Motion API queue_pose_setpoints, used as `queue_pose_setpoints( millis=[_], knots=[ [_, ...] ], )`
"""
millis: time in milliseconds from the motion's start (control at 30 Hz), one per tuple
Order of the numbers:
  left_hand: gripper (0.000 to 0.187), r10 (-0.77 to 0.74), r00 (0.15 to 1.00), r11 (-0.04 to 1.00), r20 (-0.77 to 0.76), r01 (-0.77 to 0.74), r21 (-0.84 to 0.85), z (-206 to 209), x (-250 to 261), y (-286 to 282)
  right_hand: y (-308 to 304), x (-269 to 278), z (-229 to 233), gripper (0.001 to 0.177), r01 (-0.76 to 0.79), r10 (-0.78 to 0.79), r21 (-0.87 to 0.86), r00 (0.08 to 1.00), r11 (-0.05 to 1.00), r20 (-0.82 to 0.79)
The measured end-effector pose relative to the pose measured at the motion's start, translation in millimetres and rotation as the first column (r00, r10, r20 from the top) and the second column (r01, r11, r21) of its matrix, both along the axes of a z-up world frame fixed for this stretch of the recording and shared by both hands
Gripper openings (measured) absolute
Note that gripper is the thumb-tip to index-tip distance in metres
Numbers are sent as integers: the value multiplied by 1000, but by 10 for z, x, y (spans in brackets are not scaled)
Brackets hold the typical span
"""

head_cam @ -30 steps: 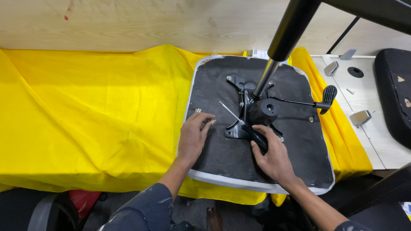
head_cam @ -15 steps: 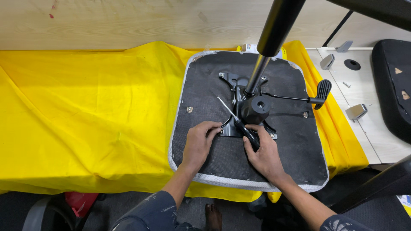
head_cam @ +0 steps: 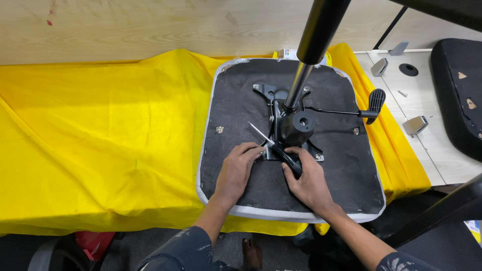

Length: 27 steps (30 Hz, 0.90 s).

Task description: The person attaches the base of an office chair to the seat cushion using a screwdriver. They align the base, insert screws, and tighten them to secure the components together.

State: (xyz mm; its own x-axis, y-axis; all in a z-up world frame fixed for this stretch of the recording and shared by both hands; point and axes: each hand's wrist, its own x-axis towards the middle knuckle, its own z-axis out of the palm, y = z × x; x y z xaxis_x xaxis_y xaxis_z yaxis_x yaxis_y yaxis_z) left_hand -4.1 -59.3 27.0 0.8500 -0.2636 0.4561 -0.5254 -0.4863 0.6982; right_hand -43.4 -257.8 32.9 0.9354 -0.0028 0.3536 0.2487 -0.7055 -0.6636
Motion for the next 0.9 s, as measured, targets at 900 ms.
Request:
queue_pose_setpoints(
  millis=[900],
  knots=[
    [42,163,958,978,-237,-189,-88,-30,55,-167,17,9,10,37,27,-27,10,997,1000,-67]
  ],
)
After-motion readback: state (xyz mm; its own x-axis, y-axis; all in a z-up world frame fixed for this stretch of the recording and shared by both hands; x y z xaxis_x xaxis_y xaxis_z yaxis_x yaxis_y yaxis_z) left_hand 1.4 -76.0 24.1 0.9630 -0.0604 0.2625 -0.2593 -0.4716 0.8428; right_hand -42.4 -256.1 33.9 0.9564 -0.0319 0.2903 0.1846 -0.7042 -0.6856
